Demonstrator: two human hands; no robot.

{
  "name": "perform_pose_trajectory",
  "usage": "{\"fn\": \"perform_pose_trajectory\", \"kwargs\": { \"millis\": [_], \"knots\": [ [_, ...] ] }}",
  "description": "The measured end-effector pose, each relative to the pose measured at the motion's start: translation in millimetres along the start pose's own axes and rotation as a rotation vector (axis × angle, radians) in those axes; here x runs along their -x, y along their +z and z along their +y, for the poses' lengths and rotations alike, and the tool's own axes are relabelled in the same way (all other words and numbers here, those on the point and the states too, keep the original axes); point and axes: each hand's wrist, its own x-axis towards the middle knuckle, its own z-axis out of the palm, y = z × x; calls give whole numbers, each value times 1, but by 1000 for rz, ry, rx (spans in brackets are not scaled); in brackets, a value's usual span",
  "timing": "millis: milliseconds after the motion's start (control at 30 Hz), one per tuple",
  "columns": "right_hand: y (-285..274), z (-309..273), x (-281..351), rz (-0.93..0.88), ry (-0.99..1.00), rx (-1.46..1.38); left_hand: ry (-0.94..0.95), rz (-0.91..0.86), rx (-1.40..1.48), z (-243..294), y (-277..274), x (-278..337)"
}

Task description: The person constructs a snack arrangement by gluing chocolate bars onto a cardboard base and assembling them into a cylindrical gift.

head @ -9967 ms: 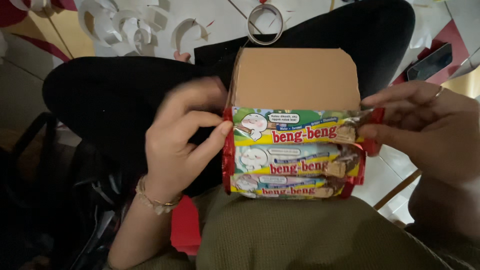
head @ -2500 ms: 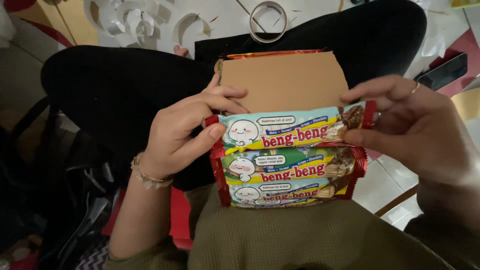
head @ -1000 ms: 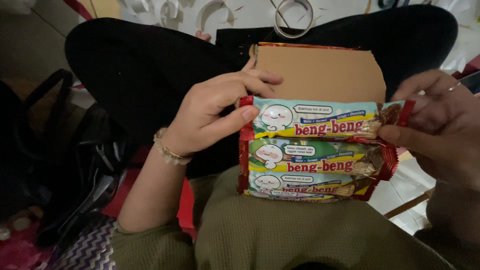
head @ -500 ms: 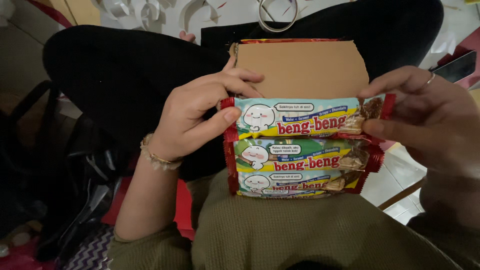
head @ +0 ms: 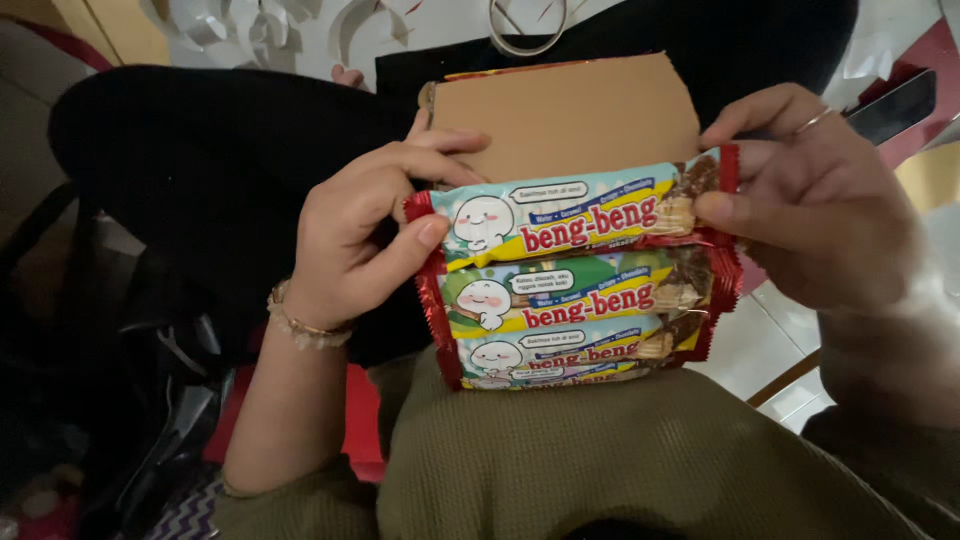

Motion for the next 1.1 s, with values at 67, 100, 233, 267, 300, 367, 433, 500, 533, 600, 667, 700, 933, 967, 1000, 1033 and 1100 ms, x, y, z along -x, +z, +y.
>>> {"fn": "perform_pose_trajectory", "kwargs": {
  "millis": [67,100,233,267,300,367,433,500,533,600,667,700,933,967,1000,1033,1100],
  "knots": [
    [1,2,-1,23,12,-8,-8,7,14,0,0,-1],
    [1,3,-2,40,26,-15,-18,18,24,1,1,0],
    [5,7,-2,79,30,-95,-25,149,207,4,1,2],
    [3,8,-2,92,22,-91,-36,44,23,11,-3,-2],
    [2,10,-3,105,18,-86,-52,-60,-160,18,-9,-5],
    [3,7,-5,89,31,-114,-6,-113,-236,32,-18,-14],
    [1,8,-6,69,44,-140,41,-164,-316,46,-17,-26],
    [-3,13,-8,62,-4,-51,204,-171,-567,61,-7,-41],
    [0,13,-7,57,-11,-47,209,-166,-574,61,8,-34],
    [2,10,-8,75,-64,25,-12,-366,-949,57,38,-26],
    [7,13,-7,98,-83,-70,10,-349,-1035,56,43,-21],
    [10,16,-6,121,-90,-166,22,-334,-1114,56,47,-17],
    [14,12,-3,49,0,-219,-349,90,-720,58,28,-2],
    [22,6,0,41,26,-150,-441,168,-519,54,27,5],
    [30,0,4,33,53,-80,-529,239,-314,50,25,12],
    [27,3,5,32,47,-80,-524,240,-317,56,32,13],
    [20,11,6,5,71,-284,-706,320,205,67,47,18]
  ]
}}
